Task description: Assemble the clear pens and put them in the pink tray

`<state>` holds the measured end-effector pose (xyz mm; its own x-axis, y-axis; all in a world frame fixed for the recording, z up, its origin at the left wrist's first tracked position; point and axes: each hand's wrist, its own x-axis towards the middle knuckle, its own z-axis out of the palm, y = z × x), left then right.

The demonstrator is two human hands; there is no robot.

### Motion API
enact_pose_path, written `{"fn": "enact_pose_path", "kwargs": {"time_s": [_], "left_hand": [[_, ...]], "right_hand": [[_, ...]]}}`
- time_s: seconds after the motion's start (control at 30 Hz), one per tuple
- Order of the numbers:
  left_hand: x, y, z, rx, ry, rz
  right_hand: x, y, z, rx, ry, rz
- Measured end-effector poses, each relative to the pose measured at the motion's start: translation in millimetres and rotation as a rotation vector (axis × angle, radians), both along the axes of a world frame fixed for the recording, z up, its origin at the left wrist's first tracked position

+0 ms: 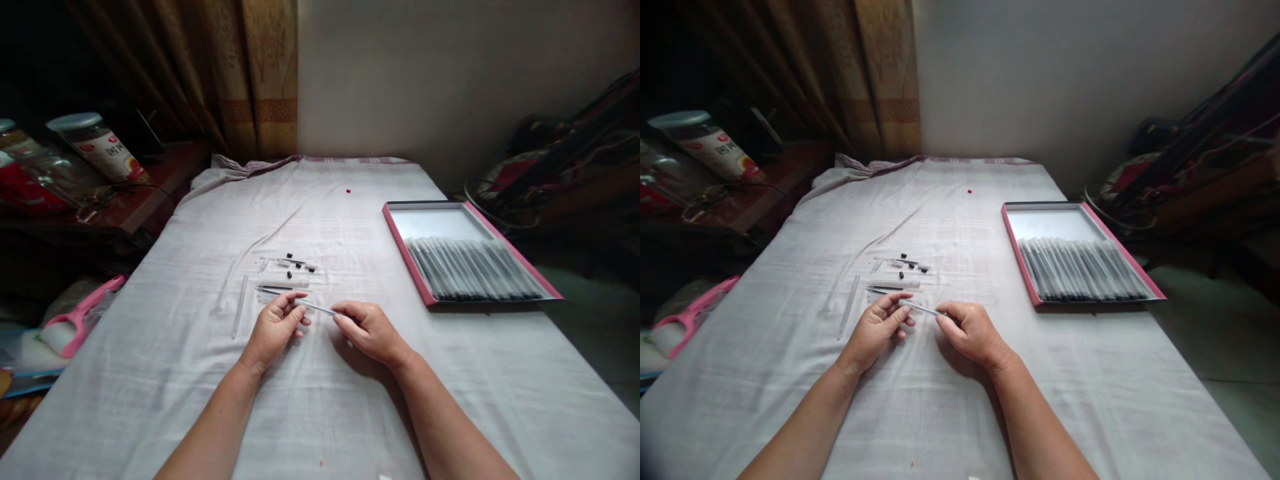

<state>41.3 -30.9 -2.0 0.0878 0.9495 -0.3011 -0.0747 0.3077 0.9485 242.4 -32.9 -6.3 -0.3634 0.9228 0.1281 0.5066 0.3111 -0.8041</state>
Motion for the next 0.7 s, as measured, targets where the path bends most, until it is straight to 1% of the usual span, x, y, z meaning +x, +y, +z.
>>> {"fn": "enact_pose_path", "kwargs": {"time_s": [0.07,0.1,0.2,0.27,0.37,0.43,0.47,0.57,0.63,0.7], "left_hand": [[-1.0,0.4,0.7,0.019,-0.019,0.009],[-1.9,0.6,1.0,0.026,-0.026,0.012],[-4.8,0.9,1.6,0.042,-0.036,0.007],[-6.3,0.8,1.7,0.05,-0.036,-0.008],[-6.8,0.4,2.2,0.049,-0.036,-0.024],[-6.3,0.4,2.4,0.047,-0.038,-0.034],[-5.9,0.5,2.5,0.047,-0.04,-0.038],[-5.2,0.8,2.4,0.052,-0.046,-0.041],[-5.1,0.9,2.2,0.05,-0.047,-0.041],[-5.3,0.7,2.0,0.051,-0.05,-0.042]], "right_hand": [[1.9,1.2,-2.0,0.084,0.01,-0.073],[4.3,2.4,-2.8,0.135,0.028,-0.134],[21.5,8.4,-2.7,0.284,0.091,-0.412],[43.8,13.7,-0.4,0.356,0.064,-0.625],[90.7,21.5,2.6,0.424,-0.128,-0.908],[122.9,25.7,2.6,0.415,-0.259,-1.071],[136.6,27.4,2.1,0.392,-0.325,-1.13],[161.9,31.0,0.8,0.345,-0.493,-1.214],[165.6,32.9,1.1,0.311,-0.558,-1.223],[163.1,34.7,2.7,0.272,-0.592,-1.213]]}}
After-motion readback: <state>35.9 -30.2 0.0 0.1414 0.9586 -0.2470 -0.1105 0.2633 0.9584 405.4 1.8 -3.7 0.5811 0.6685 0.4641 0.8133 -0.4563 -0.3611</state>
